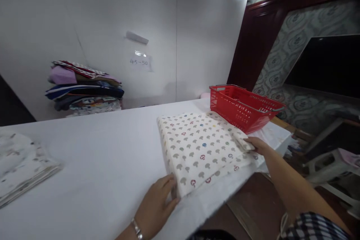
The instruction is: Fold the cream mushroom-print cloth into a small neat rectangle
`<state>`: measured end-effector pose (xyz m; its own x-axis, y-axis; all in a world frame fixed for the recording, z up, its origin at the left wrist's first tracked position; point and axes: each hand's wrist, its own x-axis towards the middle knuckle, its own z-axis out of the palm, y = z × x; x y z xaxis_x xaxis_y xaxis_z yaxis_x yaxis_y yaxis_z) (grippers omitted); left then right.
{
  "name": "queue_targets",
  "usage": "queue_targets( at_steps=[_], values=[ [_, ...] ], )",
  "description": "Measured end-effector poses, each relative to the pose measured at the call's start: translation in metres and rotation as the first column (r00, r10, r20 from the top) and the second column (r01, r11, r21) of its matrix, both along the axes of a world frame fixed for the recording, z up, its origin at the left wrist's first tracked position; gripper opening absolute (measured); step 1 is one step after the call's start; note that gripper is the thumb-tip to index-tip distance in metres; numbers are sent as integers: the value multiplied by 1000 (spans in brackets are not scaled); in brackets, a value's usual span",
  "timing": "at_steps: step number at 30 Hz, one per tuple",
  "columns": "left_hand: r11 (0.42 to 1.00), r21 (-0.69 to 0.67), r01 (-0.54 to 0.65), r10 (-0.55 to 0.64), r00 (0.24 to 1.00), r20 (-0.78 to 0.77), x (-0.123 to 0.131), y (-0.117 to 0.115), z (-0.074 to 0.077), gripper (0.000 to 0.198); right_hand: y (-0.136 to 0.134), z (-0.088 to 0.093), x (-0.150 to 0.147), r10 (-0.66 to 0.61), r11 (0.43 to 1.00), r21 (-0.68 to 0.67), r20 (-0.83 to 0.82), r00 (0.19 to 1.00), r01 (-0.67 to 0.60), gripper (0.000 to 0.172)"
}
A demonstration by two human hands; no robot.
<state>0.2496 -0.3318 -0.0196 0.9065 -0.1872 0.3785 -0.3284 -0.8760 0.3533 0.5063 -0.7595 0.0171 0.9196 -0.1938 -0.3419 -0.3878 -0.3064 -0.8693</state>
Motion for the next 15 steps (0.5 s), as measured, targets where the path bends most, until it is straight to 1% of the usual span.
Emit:
queue_targets(
  at_steps=[2,5,6,8,10,12,15],
  values=[
    [999,29,31,-33,996,80,4,-19,7,46,-2,2,5,-1,1000,26,-21,1000,1,5],
    [994,105,40,-57,985,160,10,-38,14,59,-10,18,19,-7,999,54,32,999,5,7],
    [990,130,47,-69,982,174,12,-42,15,59,-14,23,24,-10,998,59,66,998,6,9],
    [985,164,59,-89,979,181,16,-46,13,50,-25,28,31,-29,999,40,122,992,25,11],
    [984,170,56,-84,983,163,18,-46,8,34,-36,24,34,-65,997,-21,137,988,69,11],
    [986,166,34,-56,990,130,19,-45,1,25,-47,12,30,-104,989,-92,119,987,115,11],
    [986,167,-5,-7,997,75,18,-40,-6,32,-57,-10,22,-102,984,-132,107,989,116,14]
  ],
)
